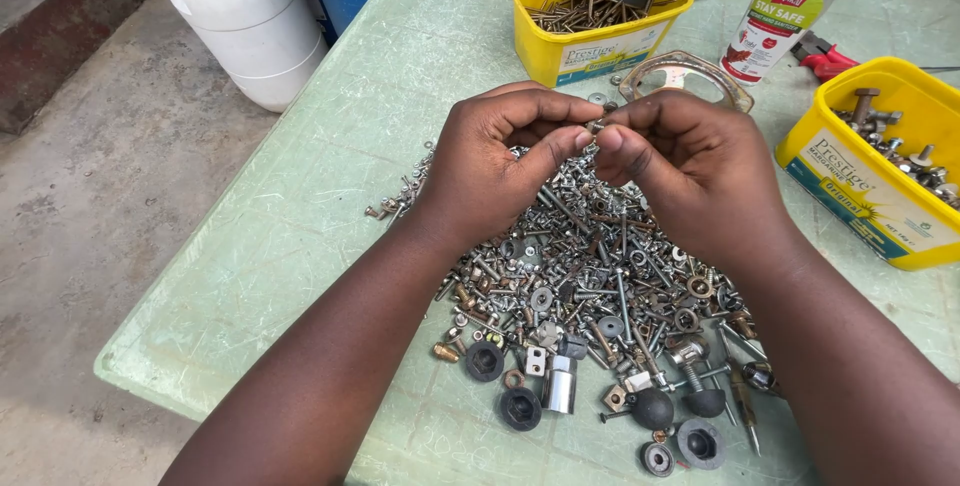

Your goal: The person sorts a mixed pile of metal fasteners on a table, picking up individual screws, nuts, and washers, inspecting them, and placing them back into the pile. The person handles items one at a time without using tools.

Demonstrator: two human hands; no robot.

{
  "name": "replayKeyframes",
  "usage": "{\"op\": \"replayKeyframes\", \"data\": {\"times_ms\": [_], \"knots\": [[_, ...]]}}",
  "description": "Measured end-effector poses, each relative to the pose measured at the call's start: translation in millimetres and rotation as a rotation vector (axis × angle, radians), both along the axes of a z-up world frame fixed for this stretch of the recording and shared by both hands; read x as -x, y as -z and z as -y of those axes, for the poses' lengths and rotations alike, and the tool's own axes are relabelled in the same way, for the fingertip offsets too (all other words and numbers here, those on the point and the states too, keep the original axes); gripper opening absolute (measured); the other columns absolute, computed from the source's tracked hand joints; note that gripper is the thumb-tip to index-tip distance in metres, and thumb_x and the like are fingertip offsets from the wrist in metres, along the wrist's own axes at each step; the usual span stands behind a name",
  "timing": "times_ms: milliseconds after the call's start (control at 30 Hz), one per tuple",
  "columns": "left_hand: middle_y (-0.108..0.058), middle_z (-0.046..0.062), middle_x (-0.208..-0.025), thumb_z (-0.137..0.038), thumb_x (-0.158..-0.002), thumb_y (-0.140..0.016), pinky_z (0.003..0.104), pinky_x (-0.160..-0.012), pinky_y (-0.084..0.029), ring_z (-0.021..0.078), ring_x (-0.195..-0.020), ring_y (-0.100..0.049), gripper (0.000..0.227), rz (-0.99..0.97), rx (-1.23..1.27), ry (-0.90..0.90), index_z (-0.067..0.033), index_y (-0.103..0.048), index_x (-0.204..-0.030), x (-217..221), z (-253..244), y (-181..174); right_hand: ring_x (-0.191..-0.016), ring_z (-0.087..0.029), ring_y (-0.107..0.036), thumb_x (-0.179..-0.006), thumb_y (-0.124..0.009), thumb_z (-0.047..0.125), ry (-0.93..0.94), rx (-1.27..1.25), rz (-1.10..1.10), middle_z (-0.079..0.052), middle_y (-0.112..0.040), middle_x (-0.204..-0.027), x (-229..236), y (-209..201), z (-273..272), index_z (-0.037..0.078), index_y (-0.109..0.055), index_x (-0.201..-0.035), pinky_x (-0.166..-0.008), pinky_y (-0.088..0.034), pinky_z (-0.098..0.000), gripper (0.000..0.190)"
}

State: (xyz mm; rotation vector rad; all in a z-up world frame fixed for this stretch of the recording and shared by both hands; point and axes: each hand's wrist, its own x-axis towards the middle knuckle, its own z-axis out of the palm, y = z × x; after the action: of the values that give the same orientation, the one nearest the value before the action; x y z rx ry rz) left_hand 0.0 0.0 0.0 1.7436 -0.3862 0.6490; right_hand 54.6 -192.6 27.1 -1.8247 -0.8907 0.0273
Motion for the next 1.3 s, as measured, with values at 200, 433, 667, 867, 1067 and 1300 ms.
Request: {"op": "replayKeyframes", "data": {"times_ms": [200, 433, 667, 867, 1067, 1300], "knots": [[-0.074, 0.007, -0.102, -0.004, -0.094, -0.076, 0.03, -0.09, -0.059, 0.019, -0.098, -0.074, 0.016, 0.177, -0.2, -0.008, -0.0078, -0.075, -0.109, 2, -3, 0, -0.06, -0.012, -0.064, -0.109, -0.047, 0.032, 0.014, 0.097, -0.089, -0.005, -0.069, -0.068, 0, -3, -5, 0.006, -0.068, -0.08, -0.059, -0.053, -0.0236, 0.045], [-0.07, 0.01, -0.121, -0.005, -0.097, -0.075, 0.036, -0.095, -0.062, 0.0261, -0.112, -0.074, 0.034, 0.265, -0.375, -0.085, -0.0111, -0.063, -0.128, 11, 1, -6, -0.065, -0.018, -0.069, -0.106, -0.053, 0.03, -0.059, 0.127, -0.352, -0.01, -0.072, -0.074, -18, -23, 15, 0.003, -0.072, -0.088, -0.06, -0.058, -0.0292, 0.038], [-0.077, 0.009, -0.107, -0.016, -0.089, -0.078, 0.027, -0.075, -0.062, 0.0151, -0.083, -0.073, 0.025, -0.001, -0.301, -0.006, -0.0079, -0.073, -0.113, 9, 1, -5, -0.087, -0.012, -0.064, -0.094, -0.072, 0.004, 0.438, 0.504, -0.031, -0.007, -0.074, -0.094, -73, -61, 155, 0.004, -0.075, -0.112, -0.082, -0.051, -0.0264, 0.017], [-0.082, -0.001, -0.101, -0.031, -0.084, -0.078, 0.03, -0.068, -0.061, 0.0096, -0.072, -0.073, 0.026, -0.245, -0.441, -0.009, -0.02, -0.078, -0.108, 8, 4, -2, -0.092, -0.024, -0.074, -0.098, -0.067, 0.024, 0.863, 1.235, -0.086, -0.001, -0.081, -0.122, -114, -57, 231, 0.024, -0.084, -0.118, -0.069, -0.054, -0.0402, 0.026], [-0.082, -0.001, -0.094, -0.028, -0.083, -0.081, 0.029, -0.07, -0.058, 0.0089, -0.067, -0.071, 0.025, -0.248, -0.456, -0.006, -0.0167, -0.079, -0.105, 7, -1, 2, -0.098, -0.028, -0.071, -0.096, -0.062, 0.027, 0.766, 1.311, -0.042, -0.007, -0.077, -0.118, -114, -49, 181, 0.034, -0.078, -0.126, -0.075, -0.054, -0.0442, 0.035], [-0.078, -0.001, -0.087, -0.028, -0.085, -0.08, 0.027, -0.065, -0.054, 0.0085, -0.066, -0.066, 0.024, -0.242, -0.448, 0.006, -0.0156, -0.079, -0.106, 3, -7, 1, -0.116, -0.029, -0.071, -0.095, -0.051, 0.021, 0.731, 1.539, -0.217, -0.009, -0.068, -0.142, -118, -38, 159, 0.045, -0.058, -0.147, -0.087, -0.058, -0.044, 0.057]]}}
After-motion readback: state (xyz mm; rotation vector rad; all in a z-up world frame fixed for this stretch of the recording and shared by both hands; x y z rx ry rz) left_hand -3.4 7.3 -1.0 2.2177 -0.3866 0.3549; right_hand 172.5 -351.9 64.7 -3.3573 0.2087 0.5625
